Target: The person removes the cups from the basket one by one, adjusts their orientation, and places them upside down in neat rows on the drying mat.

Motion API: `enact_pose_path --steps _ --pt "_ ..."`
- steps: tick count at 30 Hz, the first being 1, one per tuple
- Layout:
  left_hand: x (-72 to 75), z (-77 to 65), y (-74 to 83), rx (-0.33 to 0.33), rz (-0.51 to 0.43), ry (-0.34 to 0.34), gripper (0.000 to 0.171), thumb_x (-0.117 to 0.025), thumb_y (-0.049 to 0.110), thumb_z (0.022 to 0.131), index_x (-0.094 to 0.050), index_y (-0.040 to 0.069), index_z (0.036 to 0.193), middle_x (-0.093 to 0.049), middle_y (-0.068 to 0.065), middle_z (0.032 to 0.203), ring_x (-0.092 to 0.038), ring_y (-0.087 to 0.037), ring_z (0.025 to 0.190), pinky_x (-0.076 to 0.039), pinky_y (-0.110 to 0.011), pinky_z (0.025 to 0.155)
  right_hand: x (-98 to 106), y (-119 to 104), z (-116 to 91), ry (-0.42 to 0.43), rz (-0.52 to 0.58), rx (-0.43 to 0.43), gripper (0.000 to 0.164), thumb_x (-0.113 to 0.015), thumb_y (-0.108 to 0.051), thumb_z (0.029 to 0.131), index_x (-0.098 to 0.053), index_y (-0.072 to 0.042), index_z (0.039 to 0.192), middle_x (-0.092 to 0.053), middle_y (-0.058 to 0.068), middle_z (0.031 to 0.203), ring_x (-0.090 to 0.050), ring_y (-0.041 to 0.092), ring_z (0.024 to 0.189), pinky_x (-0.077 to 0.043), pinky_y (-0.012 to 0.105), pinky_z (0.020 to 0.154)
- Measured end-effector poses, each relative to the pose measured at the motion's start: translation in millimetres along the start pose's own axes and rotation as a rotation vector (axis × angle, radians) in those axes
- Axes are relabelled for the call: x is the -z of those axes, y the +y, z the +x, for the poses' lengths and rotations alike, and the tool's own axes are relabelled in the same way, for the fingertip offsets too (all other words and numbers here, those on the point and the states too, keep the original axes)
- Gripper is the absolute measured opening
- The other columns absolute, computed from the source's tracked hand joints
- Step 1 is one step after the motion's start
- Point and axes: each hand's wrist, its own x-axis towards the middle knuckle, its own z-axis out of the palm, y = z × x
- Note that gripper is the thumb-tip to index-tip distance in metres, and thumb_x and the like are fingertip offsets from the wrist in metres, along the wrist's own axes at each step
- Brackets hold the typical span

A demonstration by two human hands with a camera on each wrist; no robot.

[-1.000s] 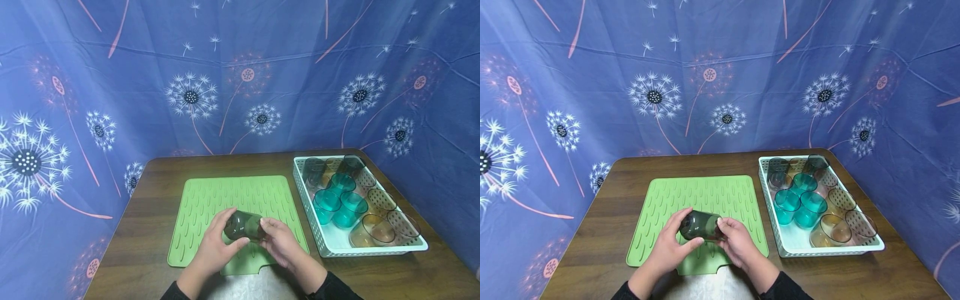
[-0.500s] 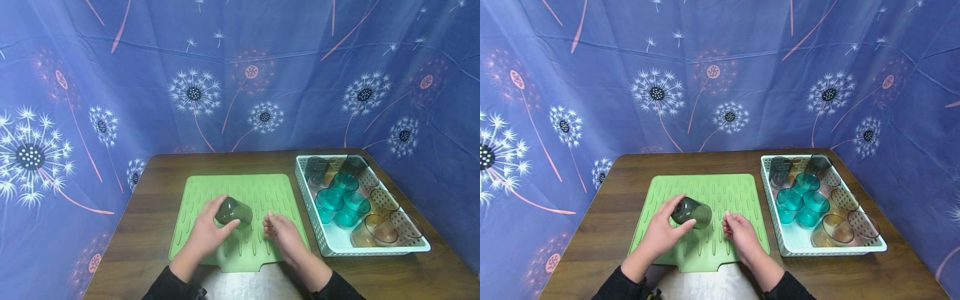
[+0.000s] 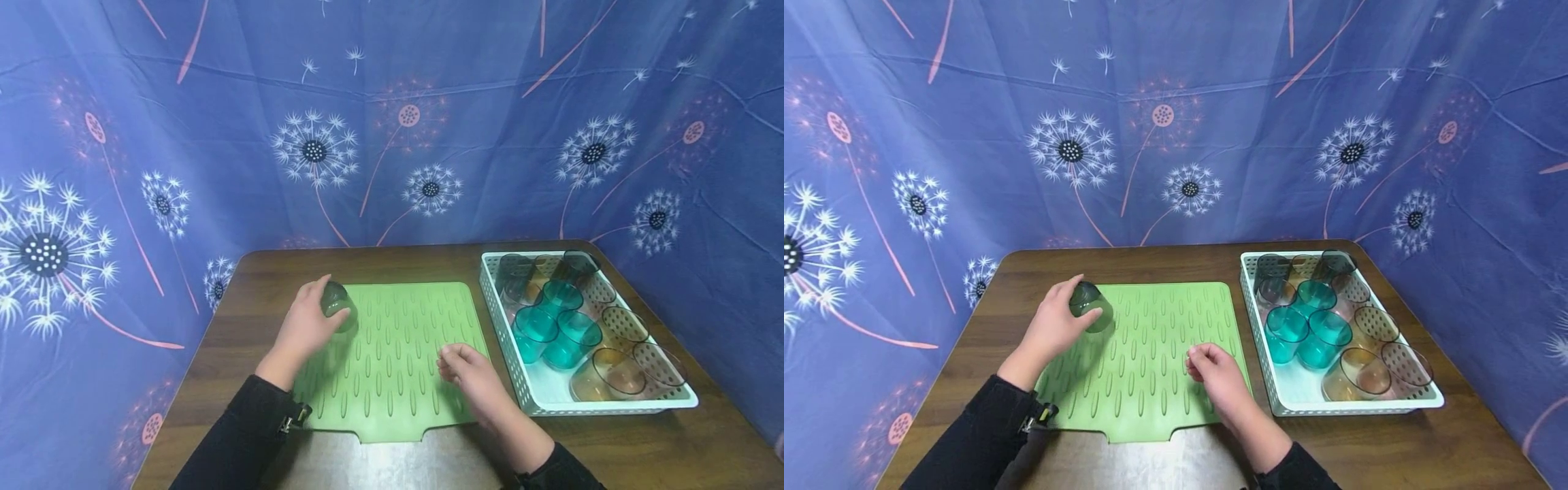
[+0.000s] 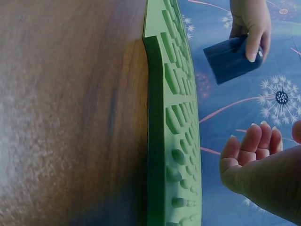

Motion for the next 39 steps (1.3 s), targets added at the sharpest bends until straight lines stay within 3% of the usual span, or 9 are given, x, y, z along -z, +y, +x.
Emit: enact_pose_path --steps 7,11,19,25,29,31,33,36,39 --pt "2.3 33.2 -15.4 0.076 0.044 -0.041 0.091 -0.07 0.039 0.1 -0.015 0.016 0.169 -0.025 -0.029 0.167 -0.04 -0.052 0.146 -0.04 -0.067 0.115 4.7 2.8 -3.6 0.002 -0.059 -0.014 0.027 -0.057 -0.02 0.107 -0.064 0.007 0.11 -0.067 0.009 0.098 -0.068 0.026 0.096 -0.055 0.032 0.086" --pt "0.7 45.7 -20.5 0.088 0.042 -0.049 0.091 -0.07 0.039 0.1 -0.016 0.014 0.169 -0.024 -0.03 0.167 -0.038 -0.053 0.147 -0.04 -0.068 0.116 6.1 4.1 -4.9 -0.002 -0.081 -0.009 0.027 -0.057 -0.02 0.107 -0.064 0.006 0.111 -0.067 0.01 0.099 -0.068 0.025 0.096 -0.056 0.033 0.086" --pt "-4.4 57.8 -30.6 0.112 0.079 -0.055 0.088 -0.068 0.038 0.101 -0.019 0.009 0.168 -0.026 -0.032 0.165 -0.037 -0.054 0.146 -0.039 -0.068 0.116 7.1 2.3 -10.9 -0.042 -0.126 0.034 0.026 -0.058 -0.018 0.107 -0.064 0.006 0.113 -0.07 0.013 0.101 -0.068 0.02 0.092 -0.058 0.035 0.086" --pt "-10.0 66.0 -35.3 0.087 0.096 -0.039 0.086 -0.067 0.038 0.101 -0.02 0.009 0.167 -0.03 -0.031 0.163 -0.039 -0.054 0.145 -0.04 -0.066 0.116 16.2 -11.5 -23.1 0.001 -0.302 0.149 0.021 -0.061 -0.017 0.106 -0.063 -0.008 0.124 -0.071 0.008 0.099 -0.066 0.013 0.087 -0.054 0.029 0.078" --pt "-10.1 68.7 -35.4 0.074 0.097 -0.031 0.084 -0.067 0.036 0.102 -0.021 0.008 0.167 -0.03 -0.032 0.163 -0.04 -0.055 0.144 -0.041 -0.067 0.115 27.4 -25.9 -30.7 0.037 -0.377 0.2 0.023 -0.06 -0.02 0.107 -0.063 -0.011 0.128 -0.069 0.005 0.099 -0.066 0.014 0.09 -0.053 0.029 0.079" --pt "-9.0 69.4 -34.6 0.075 0.091 -0.03 0.084 -0.066 0.036 0.103 -0.021 0.007 0.167 -0.028 -0.032 0.164 -0.038 -0.056 0.145 -0.04 -0.068 0.115 34.9 -31.5 -33.2 0.075 -0.447 0.25 0.023 -0.06 -0.022 0.107 -0.064 -0.012 0.128 -0.07 0.003 0.101 -0.067 0.015 0.093 -0.055 0.031 0.081" --pt "-7.8 70.2 -34.3 0.079 0.089 -0.036 0.084 -0.065 0.036 0.103 -0.019 0.007 0.167 -0.026 -0.032 0.165 -0.037 -0.056 0.145 -0.039 -0.068 0.115 43.6 -33.8 -33.0 0.144 -0.559 0.37 0.022 -0.062 -0.02 0.106 -0.066 -0.01 0.126 -0.072 0.005 0.103 -0.068 0.018 0.095 -0.056 0.037 0.081" --pt "-6.3 70.6 -34.2 0.081 0.087 -0.046 0.084 -0.065 0.036 0.104 -0.019 0.006 0.167 -0.025 -0.033 0.165 -0.037 -0.057 0.145 -0.04 -0.068 0.115 58.4 -34.5 -26.8 0.324 -0.753 0.56 0.022 -0.068 -0.013 0.101 -0.07 -0.003 0.12 -0.073 0.012 0.105 -0.069 0.027 0.097 -0.057 0.048 0.081" --pt "-7.8 70.9 -35.4 0.08 0.079 -0.06 0.084 -0.064 0.037 0.104 -0.018 0.007 0.167 -0.025 -0.033 0.165 -0.036 -0.057 0.145 -0.04 -0.068 0.114 77.0 -34.6 -16.8 0.471 -0.909 0.59 0.026 -0.071 -0.011 0.096 -0.069 0.004 0.118 -0.069 0.025 0.113 -0.065 0.043 0.105 -0.051 0.061 0.087"
